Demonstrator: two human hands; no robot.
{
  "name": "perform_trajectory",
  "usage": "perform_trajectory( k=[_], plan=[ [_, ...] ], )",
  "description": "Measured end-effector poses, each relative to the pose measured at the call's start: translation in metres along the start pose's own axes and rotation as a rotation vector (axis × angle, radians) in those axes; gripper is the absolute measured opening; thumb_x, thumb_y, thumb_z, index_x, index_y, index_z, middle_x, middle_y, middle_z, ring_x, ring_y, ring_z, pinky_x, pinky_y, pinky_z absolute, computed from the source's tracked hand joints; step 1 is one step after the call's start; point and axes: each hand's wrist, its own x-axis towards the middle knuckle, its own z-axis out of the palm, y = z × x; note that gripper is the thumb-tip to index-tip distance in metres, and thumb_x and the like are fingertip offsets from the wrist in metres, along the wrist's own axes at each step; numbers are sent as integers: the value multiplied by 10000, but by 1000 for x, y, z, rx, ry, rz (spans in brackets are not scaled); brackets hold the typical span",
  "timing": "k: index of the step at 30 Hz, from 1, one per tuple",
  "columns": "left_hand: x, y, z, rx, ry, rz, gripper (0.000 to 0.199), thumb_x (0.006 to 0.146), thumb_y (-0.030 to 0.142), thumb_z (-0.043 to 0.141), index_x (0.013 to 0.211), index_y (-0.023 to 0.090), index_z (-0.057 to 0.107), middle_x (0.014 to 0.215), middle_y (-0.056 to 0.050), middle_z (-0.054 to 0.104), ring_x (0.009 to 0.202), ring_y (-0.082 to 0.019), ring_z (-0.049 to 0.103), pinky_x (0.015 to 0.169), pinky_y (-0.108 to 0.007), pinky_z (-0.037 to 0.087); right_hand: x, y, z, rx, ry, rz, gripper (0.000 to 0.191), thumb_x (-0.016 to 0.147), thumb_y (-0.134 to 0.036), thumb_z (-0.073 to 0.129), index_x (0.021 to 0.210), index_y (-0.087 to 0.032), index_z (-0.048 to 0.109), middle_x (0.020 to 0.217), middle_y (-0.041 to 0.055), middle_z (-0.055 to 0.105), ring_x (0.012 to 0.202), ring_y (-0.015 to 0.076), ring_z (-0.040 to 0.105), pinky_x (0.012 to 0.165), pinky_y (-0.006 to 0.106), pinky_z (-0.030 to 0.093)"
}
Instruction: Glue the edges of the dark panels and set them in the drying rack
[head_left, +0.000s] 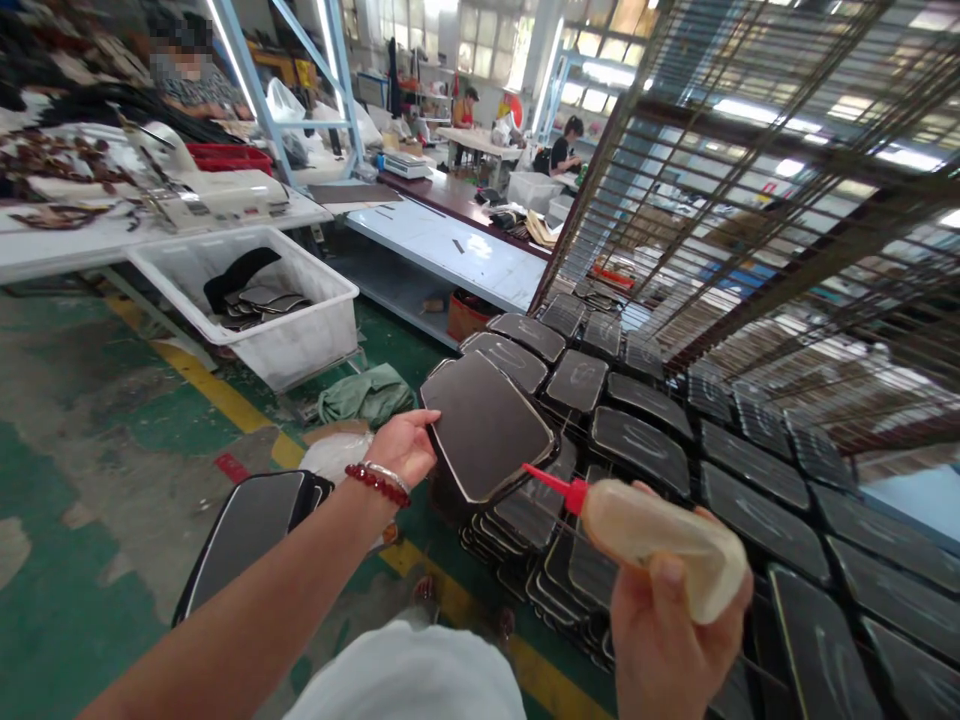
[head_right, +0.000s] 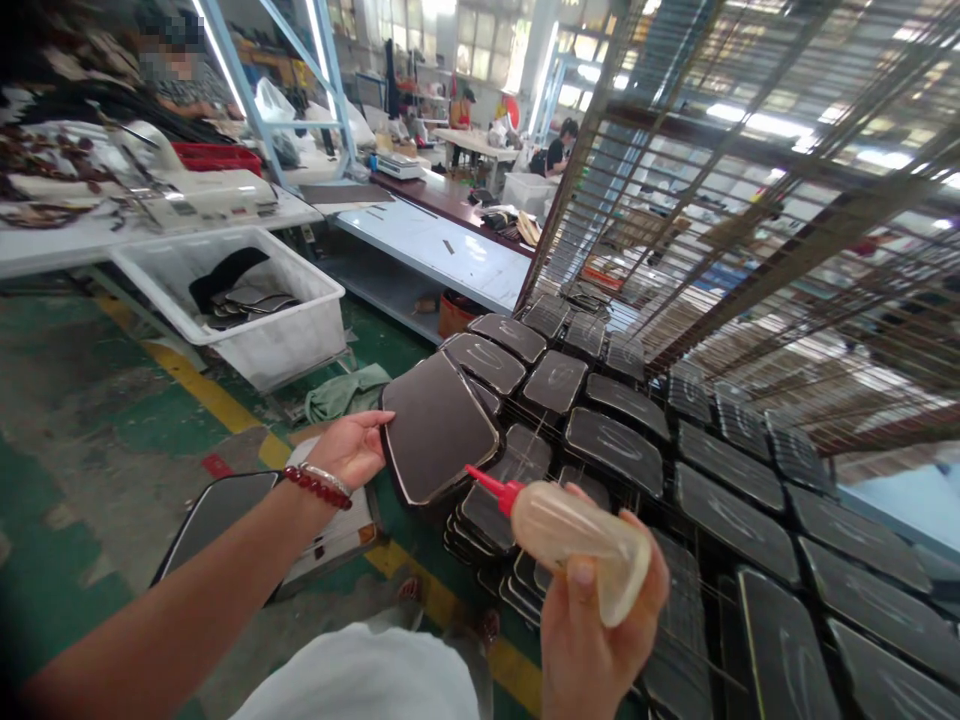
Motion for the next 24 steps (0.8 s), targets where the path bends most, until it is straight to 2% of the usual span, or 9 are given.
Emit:
perform_trajectory(
  k=[3,5,7,9,12,15,19,22,24],
  plan=[
    [-4,-6,-4,-28,-6,-13,421,813,-26,414,1207,16,557,846,-152,753,695,-254,745,742,-405,630,9,-11,-4,-48,36,-135,489,814,-243,745,1248,-246,519,1307,106,580,1112,280,621,1015,568,439],
    [-7,-11,-5,-36,-18,-13,418,812,-26,412,1202,8,559,856,-159,752,701,-255,745,744,-404,629,6,-12,-10,-44,16,-97,522,798,-267,764,1255,-248,513,1260,110,612,1109,289,621,1009,567,442],
    [-10,-16,-5,-51,-24,-8,406,815,-26,406,1188,-2,564,850,-162,749,694,-250,743,738,-398,629,-1,-8,-20,-4,-34,72,569,775,-317,787,1269,-248,512,1192,114,650,1106,302,622,979,542,473],
    [-12,-23,-5,-95,-18,3,392,817,-22,406,1172,1,570,834,-154,746,678,-242,739,724,-391,629,-5,0,-34,72,-51,327,574,774,-396,779,1269,-246,532,1150,109,671,1094,296,630,939,484,516],
    [-16,-44,-3,-194,-11,42,349,832,-9,412,1131,36,585,793,-123,736,661,-220,731,697,-364,626,-5,12,-60,256,57,648,484,794,-467,745,1199,-240,606,1131,75,685,1067,236,646,885,357,558],
    [-22,-84,1,-248,-54,62,269,860,10,429,1042,99,607,746,-78,720,662,-196,724,673,-331,618,-9,18,-87,466,95,767,420,777,-448,769,1133,-258,654,1165,51,680,1087,206,639,898,318,555],
    [-33,-162,11,-254,-105,30,191,876,15,461,858,153,592,721,-46,712,646,-163,710,674,-296,598,-28,18,-114,641,-58,870,469,730,-447,817,1133,-258,668,1229,63,655,1154,225,605,952,352,530],
    [-42,-219,13,-198,-109,-70,179,887,40,481,784,149,580,651,-41,687,582,-143,685,659,-256,575,-38,16,-127,706,-73,887,431,742,-421,817,1117,-262,674,1220,46,659,1152,208,605,975,348,514],
    [-48,-250,9,-97,-133,-173,141,892,101,516,784,141,599,608,-44,666,558,-164,677,625,-265,564,-37,14,-136,735,-55,871,395,732,-393,831,1075,-261,687,1154,36,686,1097,198,633,962,335,522]
  ],
)
